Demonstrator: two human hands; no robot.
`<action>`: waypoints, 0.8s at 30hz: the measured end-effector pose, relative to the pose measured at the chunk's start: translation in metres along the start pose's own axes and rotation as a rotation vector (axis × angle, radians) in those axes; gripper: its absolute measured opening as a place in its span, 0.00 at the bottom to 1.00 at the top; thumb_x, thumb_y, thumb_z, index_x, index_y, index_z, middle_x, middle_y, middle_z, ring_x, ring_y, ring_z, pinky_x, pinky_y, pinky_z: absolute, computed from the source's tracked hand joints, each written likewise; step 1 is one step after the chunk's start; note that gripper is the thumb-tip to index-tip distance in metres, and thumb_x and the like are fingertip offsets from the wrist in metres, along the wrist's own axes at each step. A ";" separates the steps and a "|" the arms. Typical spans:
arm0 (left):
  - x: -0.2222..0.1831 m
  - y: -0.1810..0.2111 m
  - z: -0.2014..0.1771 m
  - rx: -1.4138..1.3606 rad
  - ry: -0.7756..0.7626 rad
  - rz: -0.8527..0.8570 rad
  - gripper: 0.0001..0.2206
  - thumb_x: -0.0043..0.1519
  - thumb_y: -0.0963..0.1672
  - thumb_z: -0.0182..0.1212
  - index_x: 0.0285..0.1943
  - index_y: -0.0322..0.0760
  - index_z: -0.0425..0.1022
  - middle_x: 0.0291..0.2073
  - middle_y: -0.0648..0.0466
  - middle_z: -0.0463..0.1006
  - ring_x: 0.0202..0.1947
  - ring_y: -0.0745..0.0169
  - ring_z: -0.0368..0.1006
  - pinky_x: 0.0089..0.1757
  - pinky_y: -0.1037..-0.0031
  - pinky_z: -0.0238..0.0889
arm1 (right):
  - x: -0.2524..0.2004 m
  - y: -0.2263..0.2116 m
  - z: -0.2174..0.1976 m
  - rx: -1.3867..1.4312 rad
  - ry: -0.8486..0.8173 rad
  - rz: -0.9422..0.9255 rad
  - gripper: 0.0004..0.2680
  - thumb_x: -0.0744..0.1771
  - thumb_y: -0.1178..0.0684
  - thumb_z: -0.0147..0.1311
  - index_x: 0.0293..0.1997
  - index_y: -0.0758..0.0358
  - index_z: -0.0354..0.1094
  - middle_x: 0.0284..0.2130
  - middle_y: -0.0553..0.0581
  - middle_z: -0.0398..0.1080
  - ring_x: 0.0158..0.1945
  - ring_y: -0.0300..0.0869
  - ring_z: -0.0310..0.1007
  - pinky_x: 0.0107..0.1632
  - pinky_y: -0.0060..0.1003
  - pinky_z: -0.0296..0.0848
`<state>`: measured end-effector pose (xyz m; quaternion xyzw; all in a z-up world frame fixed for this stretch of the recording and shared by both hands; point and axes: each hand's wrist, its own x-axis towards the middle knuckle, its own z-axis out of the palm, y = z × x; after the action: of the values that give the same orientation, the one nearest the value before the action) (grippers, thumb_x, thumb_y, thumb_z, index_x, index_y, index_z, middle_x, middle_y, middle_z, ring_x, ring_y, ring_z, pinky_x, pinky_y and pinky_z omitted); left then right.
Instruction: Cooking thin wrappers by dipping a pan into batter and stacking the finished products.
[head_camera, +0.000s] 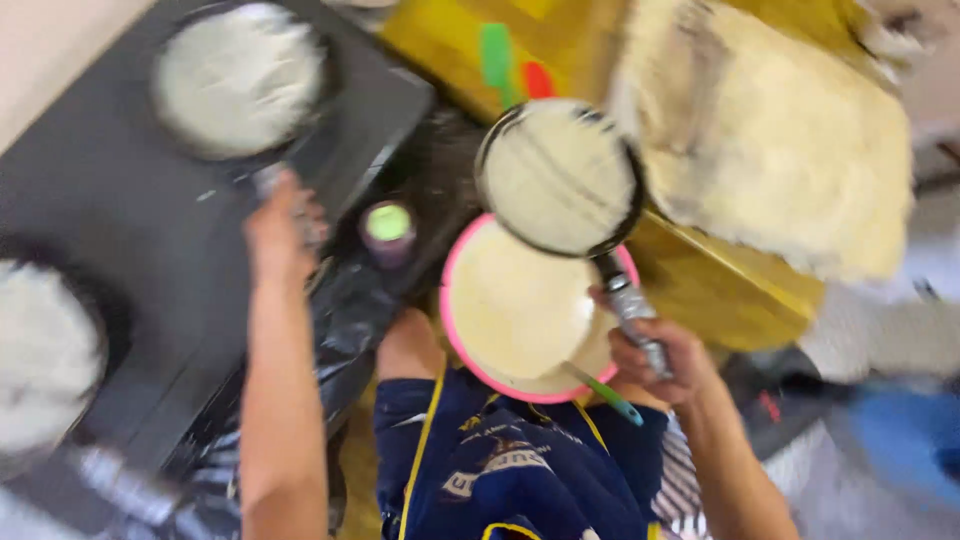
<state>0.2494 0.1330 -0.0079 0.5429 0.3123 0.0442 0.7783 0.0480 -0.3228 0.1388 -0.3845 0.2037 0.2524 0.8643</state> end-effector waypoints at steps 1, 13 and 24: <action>0.003 -0.001 -0.004 -0.004 0.022 -0.037 0.19 0.61 0.54 0.67 0.35 0.35 0.77 0.18 0.49 0.76 0.11 0.60 0.73 0.16 0.75 0.70 | -0.009 0.014 -0.023 0.016 0.023 0.017 0.11 0.64 0.50 0.53 0.47 0.63 0.68 0.23 0.55 0.63 0.17 0.40 0.63 0.21 0.33 0.64; 0.019 0.030 -0.018 0.093 0.051 -0.290 0.27 0.44 0.67 0.47 0.39 0.56 0.72 0.29 0.69 0.75 0.27 0.78 0.67 0.31 0.84 0.54 | 0.014 -0.076 -0.139 -1.007 0.798 -0.462 0.15 0.65 0.53 0.54 0.56 0.54 0.56 0.23 0.57 0.67 0.23 0.45 0.63 0.27 0.41 0.57; 0.023 0.002 -0.052 0.178 0.130 -0.227 0.18 0.65 0.63 0.54 0.46 0.57 0.67 0.34 0.72 0.72 0.28 0.83 0.65 0.28 0.87 0.52 | 0.135 -0.117 -0.262 -2.371 1.559 -0.863 0.29 0.63 0.64 0.58 0.74 0.55 0.56 0.29 0.50 0.64 0.21 0.40 0.56 0.17 0.33 0.53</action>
<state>0.2407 0.1860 -0.0276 0.5671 0.4240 -0.0370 0.7052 0.1822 -0.5534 -0.0321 -0.9132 0.1578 -0.2674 -0.2640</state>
